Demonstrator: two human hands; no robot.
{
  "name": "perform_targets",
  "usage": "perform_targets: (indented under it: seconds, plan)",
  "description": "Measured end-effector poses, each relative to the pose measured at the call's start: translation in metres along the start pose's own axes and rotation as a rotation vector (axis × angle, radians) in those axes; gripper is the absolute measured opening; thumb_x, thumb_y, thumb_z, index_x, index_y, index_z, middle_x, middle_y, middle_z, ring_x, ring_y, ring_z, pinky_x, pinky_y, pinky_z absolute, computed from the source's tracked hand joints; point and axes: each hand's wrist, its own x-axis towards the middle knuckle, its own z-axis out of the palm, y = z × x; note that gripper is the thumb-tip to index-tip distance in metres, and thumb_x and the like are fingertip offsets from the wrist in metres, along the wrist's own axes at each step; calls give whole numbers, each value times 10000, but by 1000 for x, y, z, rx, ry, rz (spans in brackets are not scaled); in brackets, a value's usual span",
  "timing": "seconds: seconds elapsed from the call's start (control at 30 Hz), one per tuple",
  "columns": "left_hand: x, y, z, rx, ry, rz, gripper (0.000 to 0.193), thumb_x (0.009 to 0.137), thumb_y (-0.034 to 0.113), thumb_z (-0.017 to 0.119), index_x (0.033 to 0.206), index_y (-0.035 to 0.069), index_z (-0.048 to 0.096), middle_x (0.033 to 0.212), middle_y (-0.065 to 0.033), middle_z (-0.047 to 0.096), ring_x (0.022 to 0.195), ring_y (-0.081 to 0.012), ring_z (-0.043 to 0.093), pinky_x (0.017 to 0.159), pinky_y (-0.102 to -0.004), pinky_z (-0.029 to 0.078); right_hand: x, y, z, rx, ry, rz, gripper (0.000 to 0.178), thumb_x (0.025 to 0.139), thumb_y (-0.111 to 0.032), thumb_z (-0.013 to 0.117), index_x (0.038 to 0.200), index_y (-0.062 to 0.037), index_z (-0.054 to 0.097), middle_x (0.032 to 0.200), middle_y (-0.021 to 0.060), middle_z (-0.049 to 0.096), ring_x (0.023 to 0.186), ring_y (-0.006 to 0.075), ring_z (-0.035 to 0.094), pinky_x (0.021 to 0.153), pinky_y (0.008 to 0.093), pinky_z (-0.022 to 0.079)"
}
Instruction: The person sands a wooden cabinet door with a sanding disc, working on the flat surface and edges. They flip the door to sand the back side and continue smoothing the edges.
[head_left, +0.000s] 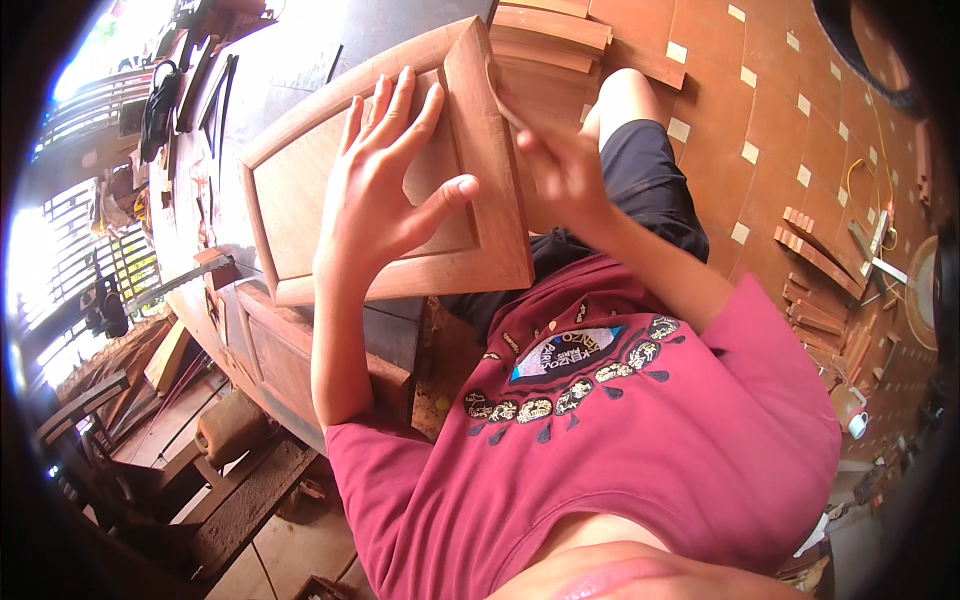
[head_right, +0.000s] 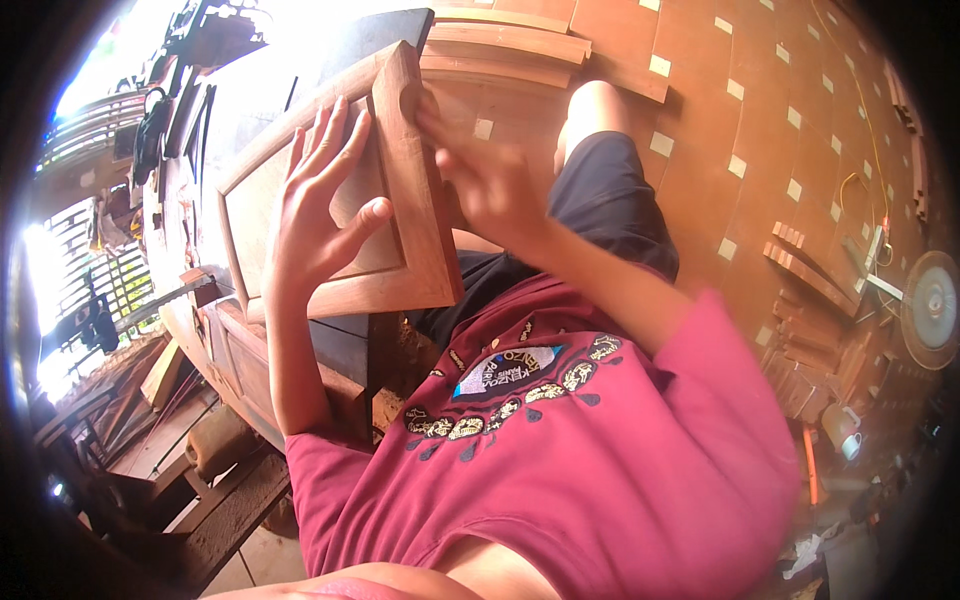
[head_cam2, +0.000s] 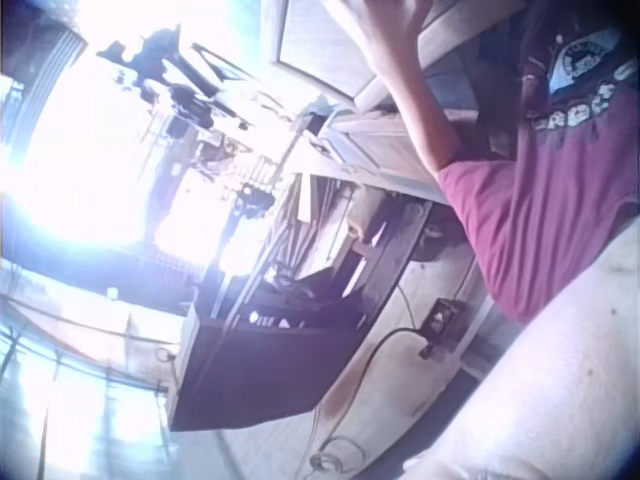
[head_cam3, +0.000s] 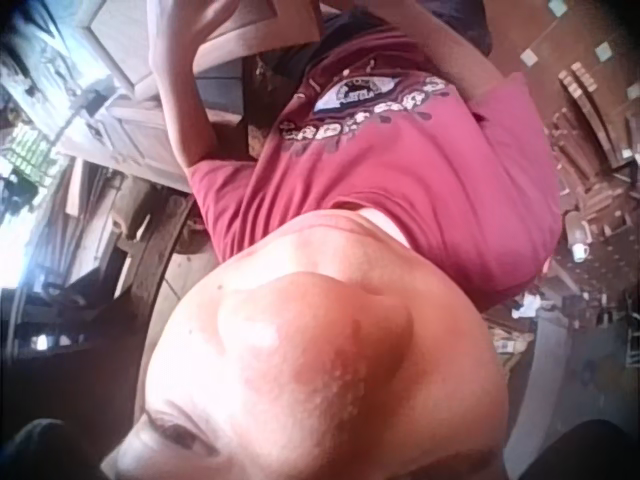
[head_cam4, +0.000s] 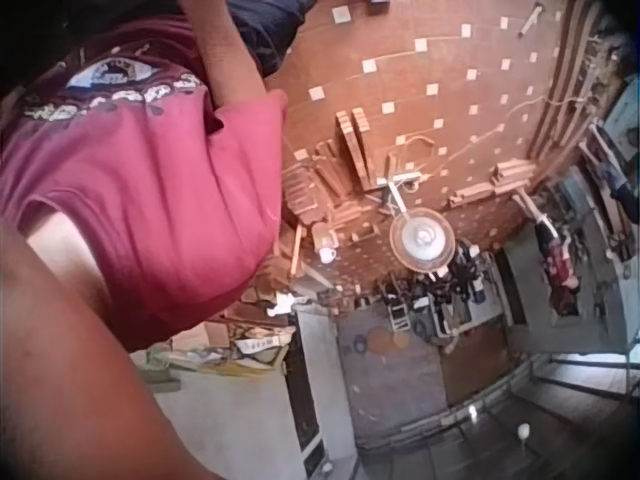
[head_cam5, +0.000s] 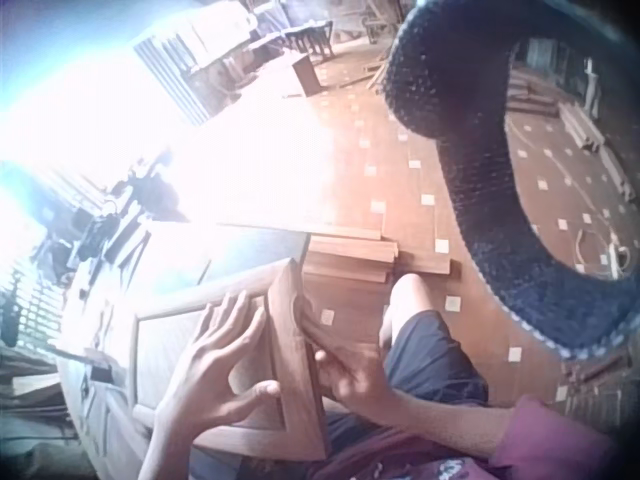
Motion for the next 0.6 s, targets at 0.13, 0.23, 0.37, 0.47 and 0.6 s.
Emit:
perform_targets:
  seconds: [0.13, 0.23, 0.37, 0.47, 0.6]
  plan:
    - [2, 3, 0, 3, 7, 17, 916, 875, 651, 717, 1489, -12, 563, 1562, -318, 473, 1507, -506, 367, 1271, -566, 228, 13, -2, -13, -137, -166, 276, 429, 1042, -45, 572, 1469, -30, 609, 1377, 199, 694, 1230, 239, 703, 1003, 332, 524]
    - [1, 2, 2, 7, 30, 27, 916, 869, 646, 726, 1479, -19, 570, 1557, -313, 483, 1501, -511, 374, 1267, -555, 250, 46, 1, -12, -156, -175, 444, 466, 1034, -28, 558, 1499, -33, 578, 1401, 215, 675, 1211, 255, 715, 972, 326, 527]
    - [-1, -3, 1, 3, 47, 35, 931, 849, 659, 740, 1463, -22, 580, 1564, -300, 481, 1495, -511, 383, 1256, -544, 286, 11, 8, -7, -128, -119, 72, 519, 1014, 12, 529, 1531, -32, 543, 1424, 237, 653, 1210, 272, 715, 971, 328, 526]
    - [-1, 1, 2, 15, 55, 28, 950, 831, 684, 741, 1459, -13, 588, 1568, -280, 488, 1490, -506, 393, 1245, -546, 307, -1, 22, -11, -216, -114, -158, 540, 1002, 27, 529, 1539, -21, 530, 1442, 241, 640, 1227, 285, 706, 995, 334, 519]
    - [-1, -1, 2, 40, 55, 40, 955, 823, 669, 760, 1473, -6, 576, 1568, -272, 491, 1483, -516, 399, 1249, -546, 302, 32, 26, -8, -193, -99, 230, 491, 1034, -47, 580, 1525, -72, 559, 1434, 198, 657, 1280, 291, 671, 1085, 327, 481]
